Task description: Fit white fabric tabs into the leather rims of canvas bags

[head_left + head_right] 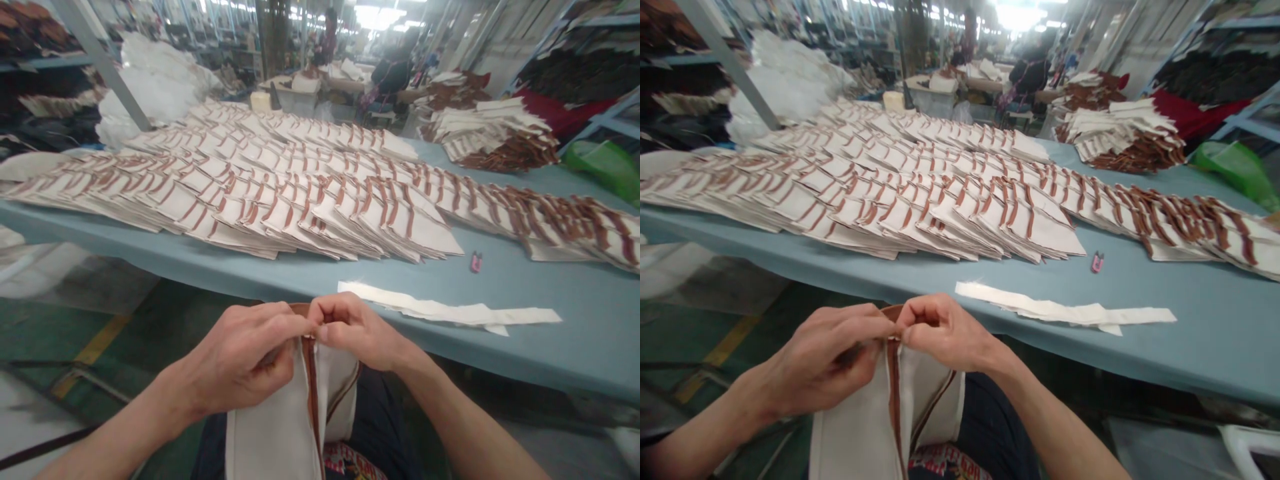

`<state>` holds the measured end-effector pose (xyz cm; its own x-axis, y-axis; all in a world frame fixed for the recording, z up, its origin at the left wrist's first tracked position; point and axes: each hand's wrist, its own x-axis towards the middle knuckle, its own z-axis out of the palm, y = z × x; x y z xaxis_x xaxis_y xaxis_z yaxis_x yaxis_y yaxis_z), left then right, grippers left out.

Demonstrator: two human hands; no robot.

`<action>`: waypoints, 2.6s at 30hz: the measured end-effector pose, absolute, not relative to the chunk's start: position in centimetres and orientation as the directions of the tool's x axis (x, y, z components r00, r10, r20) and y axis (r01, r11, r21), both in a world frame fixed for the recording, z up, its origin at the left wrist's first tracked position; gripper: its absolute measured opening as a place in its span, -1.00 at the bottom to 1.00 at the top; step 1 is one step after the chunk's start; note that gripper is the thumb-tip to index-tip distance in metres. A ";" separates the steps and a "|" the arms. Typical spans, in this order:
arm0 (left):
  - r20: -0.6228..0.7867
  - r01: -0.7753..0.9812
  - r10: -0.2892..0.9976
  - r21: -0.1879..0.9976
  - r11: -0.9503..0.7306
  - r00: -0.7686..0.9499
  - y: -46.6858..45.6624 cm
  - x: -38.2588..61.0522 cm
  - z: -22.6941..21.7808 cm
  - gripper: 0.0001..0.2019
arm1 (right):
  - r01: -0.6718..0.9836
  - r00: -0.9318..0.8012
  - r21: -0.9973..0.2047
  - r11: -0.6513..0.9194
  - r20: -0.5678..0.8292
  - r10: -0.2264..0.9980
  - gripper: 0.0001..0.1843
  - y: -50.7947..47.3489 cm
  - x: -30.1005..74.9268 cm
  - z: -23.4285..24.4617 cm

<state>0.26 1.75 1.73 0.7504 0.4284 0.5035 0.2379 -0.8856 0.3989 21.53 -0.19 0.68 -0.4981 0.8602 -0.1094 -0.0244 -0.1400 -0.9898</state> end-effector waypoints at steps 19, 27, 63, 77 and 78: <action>0.451 0.100 0.620 0.753 -0.650 0.642 2.4 2.2 -3.5 -0.47 | -0.091 -0.330 -0.995 0.037 0.065 0.942 -0.87 -2.1 20.5 -0.2; 0.169 -0.022 0.737 0.978 -0.206 0.655 1.5 2.9 -2.5 -0.37 | -0.029 -0.327 -0.992 0.125 0.128 0.936 -0.90 -3.1 21.0 0.2; 0.059 -0.046 0.564 0.998 -0.037 0.823 3.1 1.7 0.1 -0.48 | -0.034 -0.464 -0.999 -0.022 -0.004 0.886 -0.61 -2.7 22.7 1.2; 0.069 0.113 0.542 0.949 -0.296 0.838 3.4 1.2 2.7 -0.72 | 0.317 -0.367 -0.898 0.305 0.181 0.912 -0.64 -3.0 22.3 2.2; 0.064 0.109 0.539 0.953 -0.283 0.840 3.3 1.3 2.8 -0.72 | 0.304 -0.367 -0.911 0.279 0.159 0.917 -0.60 -3.1 22.4 2.2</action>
<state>1.26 3.33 2.79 0.8401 0.5386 0.0641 0.1089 -0.2833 0.9528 22.37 -3.13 2.16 -0.3671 0.9166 0.1586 0.3037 0.2793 -0.9109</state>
